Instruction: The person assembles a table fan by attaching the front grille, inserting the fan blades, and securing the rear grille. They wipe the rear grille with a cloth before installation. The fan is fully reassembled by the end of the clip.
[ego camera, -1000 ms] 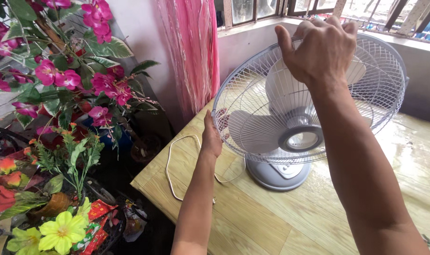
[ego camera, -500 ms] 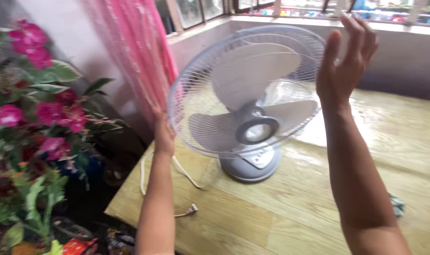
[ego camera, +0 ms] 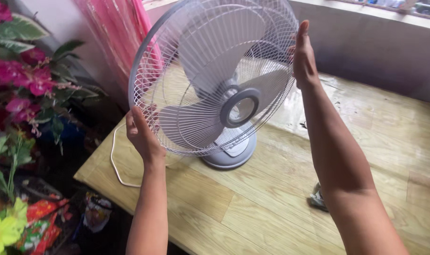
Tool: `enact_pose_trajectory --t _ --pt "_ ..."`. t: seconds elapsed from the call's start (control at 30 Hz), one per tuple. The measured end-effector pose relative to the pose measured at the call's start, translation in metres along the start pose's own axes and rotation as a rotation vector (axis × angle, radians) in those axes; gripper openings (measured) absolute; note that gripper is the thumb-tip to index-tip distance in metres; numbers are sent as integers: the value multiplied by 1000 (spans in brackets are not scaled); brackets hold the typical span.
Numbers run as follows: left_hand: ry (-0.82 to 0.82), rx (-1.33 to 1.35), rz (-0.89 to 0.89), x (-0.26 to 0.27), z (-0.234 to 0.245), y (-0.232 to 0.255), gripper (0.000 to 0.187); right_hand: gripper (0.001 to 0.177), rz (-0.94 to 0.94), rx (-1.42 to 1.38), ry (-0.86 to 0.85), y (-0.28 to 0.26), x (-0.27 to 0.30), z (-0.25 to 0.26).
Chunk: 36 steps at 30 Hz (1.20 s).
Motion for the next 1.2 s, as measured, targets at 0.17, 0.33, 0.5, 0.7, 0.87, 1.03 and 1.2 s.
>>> enact_pose_trajectory --t 0.17,0.33,0.5,0.7,0.87,1.03,1.2 --pt "-41 -193 -171 60 -15 37 55 127 23 -120 -84 22 -14 2" --pt "6 -366 -86 97 -5 47 60 112 131 -93 -164 7 -9 -19" --pt "-22 -431 -151 96 -6 69 70 91 251 137 -130 4 46 -4" --pt "20 -518 -284 92 -28 81 100 52 -273 984 -461 201 129 69" --pt "275 -1090 -385 102 -43 90 108 66 -909 1287 -1228 370 300 135" --pt "248 -1300 -717 99 -85 118 102 53 -851 968 -894 374 322 134" --pt "17 -1136 -924 64 -125 147 89 36 -331 -594 -394 194 199 70"
Point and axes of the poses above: each hand's wrist, its own x-axis away from the middle knuckle, its own z-axis out of the back of the hand, y = z × x, the point moved 8 cm from there along -x, towards the middle knuckle, and after that the axes turned 1 degree about -y, right-handed, at the moved point
